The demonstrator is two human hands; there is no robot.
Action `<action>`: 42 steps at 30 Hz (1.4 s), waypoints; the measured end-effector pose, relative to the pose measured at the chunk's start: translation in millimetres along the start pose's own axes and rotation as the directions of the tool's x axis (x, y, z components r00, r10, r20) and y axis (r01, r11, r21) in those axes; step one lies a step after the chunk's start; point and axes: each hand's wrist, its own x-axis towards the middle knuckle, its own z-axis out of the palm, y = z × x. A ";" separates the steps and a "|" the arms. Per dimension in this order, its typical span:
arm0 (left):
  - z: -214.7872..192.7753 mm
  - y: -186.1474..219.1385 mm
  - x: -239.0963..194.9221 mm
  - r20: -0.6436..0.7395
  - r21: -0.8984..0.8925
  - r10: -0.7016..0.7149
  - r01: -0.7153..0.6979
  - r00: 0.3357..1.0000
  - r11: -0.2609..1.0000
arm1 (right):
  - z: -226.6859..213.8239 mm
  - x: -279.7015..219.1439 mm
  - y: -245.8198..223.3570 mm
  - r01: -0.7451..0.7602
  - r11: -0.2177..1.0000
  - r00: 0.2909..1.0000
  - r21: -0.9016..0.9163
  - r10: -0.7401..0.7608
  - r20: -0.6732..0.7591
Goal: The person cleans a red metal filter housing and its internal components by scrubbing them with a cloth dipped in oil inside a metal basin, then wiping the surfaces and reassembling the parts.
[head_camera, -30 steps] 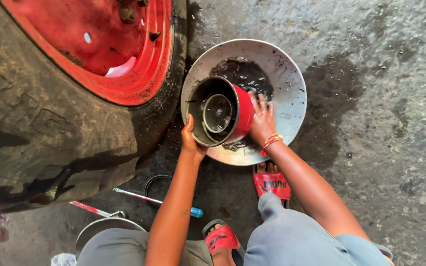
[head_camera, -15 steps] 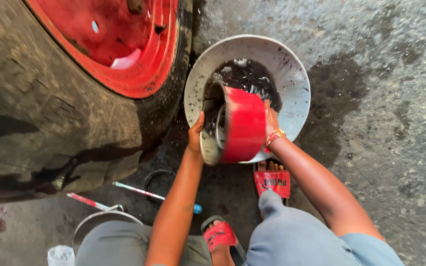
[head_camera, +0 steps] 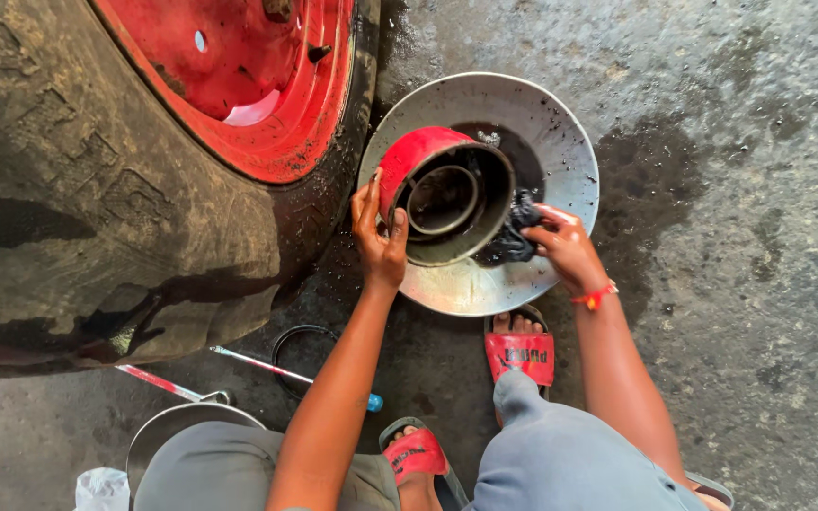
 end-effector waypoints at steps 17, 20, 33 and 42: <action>19.9 -5.9 -8.0 -0.001 0.370 -0.232 0.216 0.973 0.904 | 131.1 -17.2 -56.6 0.745 0.255 0.615 -0.617 -0.622 0.485; 16.2 -6.9 -11.6 0.019 0.410 -0.254 0.224 0.967 0.884 | 133.9 -12.5 -43.8 0.611 -0.053 0.636 -0.790 -0.561 0.529; 28.2 9.2 -16.4 -0.016 0.380 -0.079 0.079 0.997 0.922 | 114.7 63.3 13.9 0.650 0.427 0.759 -0.629 -0.411 0.505; 37.4 10.4 -18.9 -0.034 0.275 -0.045 0.053 0.998 0.960 | 115.1 17.1 -16.3 -0.169 0.778 0.955 0.605 -0.022 0.295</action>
